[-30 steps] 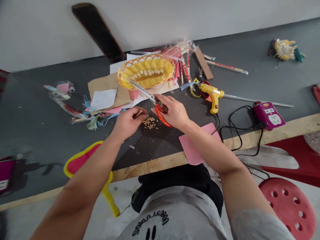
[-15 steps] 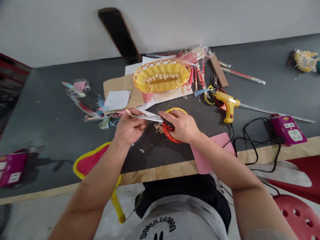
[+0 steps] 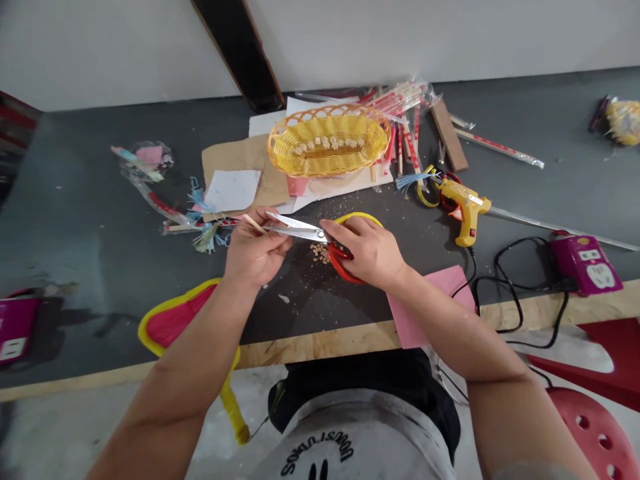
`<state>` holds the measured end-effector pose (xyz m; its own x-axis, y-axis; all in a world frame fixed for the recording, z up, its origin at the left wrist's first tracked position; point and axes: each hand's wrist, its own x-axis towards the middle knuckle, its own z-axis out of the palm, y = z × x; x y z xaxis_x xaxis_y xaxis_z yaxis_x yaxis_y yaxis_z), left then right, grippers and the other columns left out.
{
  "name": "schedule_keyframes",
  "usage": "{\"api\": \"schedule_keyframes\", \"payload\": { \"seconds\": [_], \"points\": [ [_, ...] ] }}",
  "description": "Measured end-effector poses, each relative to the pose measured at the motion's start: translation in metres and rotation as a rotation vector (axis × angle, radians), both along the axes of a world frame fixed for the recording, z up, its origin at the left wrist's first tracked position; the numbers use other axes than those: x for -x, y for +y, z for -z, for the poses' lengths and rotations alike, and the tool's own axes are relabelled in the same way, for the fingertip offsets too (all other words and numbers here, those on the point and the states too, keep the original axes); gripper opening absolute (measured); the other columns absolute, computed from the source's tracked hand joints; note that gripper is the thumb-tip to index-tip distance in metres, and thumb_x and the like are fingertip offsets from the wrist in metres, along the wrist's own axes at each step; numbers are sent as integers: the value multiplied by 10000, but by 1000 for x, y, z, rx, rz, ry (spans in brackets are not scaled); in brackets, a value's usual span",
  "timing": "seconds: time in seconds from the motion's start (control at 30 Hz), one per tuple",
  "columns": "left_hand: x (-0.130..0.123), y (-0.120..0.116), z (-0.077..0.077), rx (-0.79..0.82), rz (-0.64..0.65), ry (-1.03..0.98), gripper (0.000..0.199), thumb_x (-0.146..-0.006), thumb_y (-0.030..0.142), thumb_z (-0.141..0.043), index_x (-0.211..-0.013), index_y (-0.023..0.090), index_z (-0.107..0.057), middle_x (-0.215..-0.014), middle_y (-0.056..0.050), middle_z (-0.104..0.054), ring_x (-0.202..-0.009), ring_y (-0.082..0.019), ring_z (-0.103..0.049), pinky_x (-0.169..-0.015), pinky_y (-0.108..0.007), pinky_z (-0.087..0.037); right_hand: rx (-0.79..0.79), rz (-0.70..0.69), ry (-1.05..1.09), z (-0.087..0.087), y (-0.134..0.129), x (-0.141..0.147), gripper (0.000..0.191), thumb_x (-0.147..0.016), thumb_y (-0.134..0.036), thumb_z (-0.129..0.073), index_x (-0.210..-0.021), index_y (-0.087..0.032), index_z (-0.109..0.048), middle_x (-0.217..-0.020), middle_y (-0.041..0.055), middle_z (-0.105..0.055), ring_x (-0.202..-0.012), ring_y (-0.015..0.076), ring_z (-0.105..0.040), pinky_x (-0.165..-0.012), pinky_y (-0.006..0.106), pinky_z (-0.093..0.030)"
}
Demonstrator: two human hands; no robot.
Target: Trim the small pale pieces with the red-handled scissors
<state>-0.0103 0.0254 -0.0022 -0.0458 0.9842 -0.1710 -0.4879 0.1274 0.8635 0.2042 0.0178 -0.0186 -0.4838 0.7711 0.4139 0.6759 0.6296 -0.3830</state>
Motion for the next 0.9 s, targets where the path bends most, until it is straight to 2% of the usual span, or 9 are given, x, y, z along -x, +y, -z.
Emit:
{"api": "schedule_keyframes", "payload": {
  "seconds": [0.3, 0.5, 0.9],
  "points": [
    [1, -1, 0, -20, 13, -8, 379, -518, 106, -887, -722, 184, -578, -552, 81, -556, -438, -34, -431, -405, -156, -317, 58, -32, 44, 0, 1, -1, 390, -964, -346, -604, -1328, -219, -662, -1075, 87, -728, -940, 198, -696, -774, 294, -584],
    [1, -1, -1, -11, 35, -42, 381, -493, 36, -820, -724, 190, -559, -504, 103, -470, -456, -41, -418, -408, -144, -299, 23, -34, 53, -3, 2, -1, 484, -886, -412, -696, -1329, -219, -662, -1059, 101, -701, -956, 238, -674, -839, 379, -593],
    [1, -1, 3, -63, 37, 8, 401, -519, 104, -894, -724, 187, -560, -518, 90, -551, -423, -44, -428, -405, -168, -303, 131, -54, 55, -4, 0, -2, 486, -915, -446, -672, -1343, -215, -657, -1079, 104, -707, -960, 219, -681, -823, 325, -574]
  ]
}}
